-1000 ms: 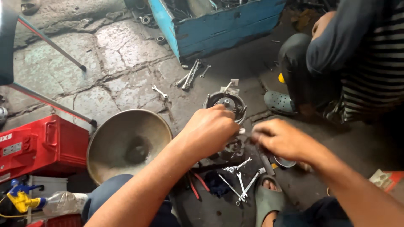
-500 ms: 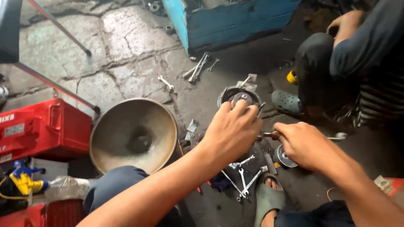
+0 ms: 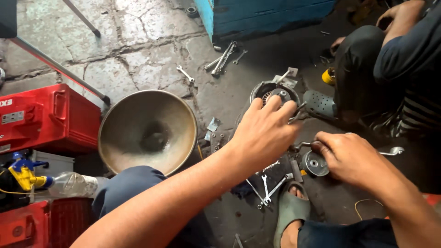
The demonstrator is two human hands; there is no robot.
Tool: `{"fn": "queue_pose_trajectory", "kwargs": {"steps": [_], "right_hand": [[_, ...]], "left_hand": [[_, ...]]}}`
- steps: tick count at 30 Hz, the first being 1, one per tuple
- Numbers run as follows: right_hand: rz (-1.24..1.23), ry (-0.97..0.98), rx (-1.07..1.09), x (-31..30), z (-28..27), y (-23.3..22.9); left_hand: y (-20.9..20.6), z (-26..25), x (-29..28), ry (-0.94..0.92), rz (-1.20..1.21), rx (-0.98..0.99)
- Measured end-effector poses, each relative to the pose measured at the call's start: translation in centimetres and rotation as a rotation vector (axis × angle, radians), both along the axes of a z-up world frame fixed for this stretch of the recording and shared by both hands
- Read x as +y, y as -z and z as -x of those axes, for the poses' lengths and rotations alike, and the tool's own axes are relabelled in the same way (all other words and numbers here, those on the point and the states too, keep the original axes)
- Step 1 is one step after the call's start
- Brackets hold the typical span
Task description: The person disassembles a starter motor by hand and then reassembles it, using a wrench to tighten the internal components and housing bolts.
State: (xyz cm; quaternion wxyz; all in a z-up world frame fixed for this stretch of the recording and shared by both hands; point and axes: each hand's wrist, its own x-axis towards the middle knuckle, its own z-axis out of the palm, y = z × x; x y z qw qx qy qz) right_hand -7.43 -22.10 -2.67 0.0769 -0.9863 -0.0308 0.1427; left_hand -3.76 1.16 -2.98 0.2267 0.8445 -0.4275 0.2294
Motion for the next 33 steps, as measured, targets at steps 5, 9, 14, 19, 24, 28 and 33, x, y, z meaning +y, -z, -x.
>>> {"fn": "queue_pose_trajectory", "kwargs": {"steps": [5,9,14,19,24,28,33], "right_hand": [[-0.014,-0.011,-0.015,0.6,0.0,-0.7],[-0.046,0.032,0.021,1.4,0.2,-2.5],[-0.066,0.035,0.048,0.6,0.1,-2.6],[-0.087,0.08,0.031,0.7,0.2,-3.5],[-0.162,0.07,-0.029,0.4,0.2,-3.9],[-0.15,0.074,-0.019,0.9,0.3,-4.6],[-0.132,0.057,-0.029,0.8,0.3,-4.4]], "left_hand": [[-0.4,-0.8,0.0,-0.062,-0.13,-0.053],[-0.5,-1.5,0.3,0.017,-0.055,0.032],[-1.4,-1.6,0.3,0.104,-0.012,0.198],[-2.0,-2.0,0.2,0.005,-0.086,0.173],[-1.4,-2.3,0.5,0.104,-0.046,0.309],[-1.5,-2.2,0.4,0.097,-0.028,0.316],[-2.4,-2.2,0.3,0.04,-0.081,0.24]]}}
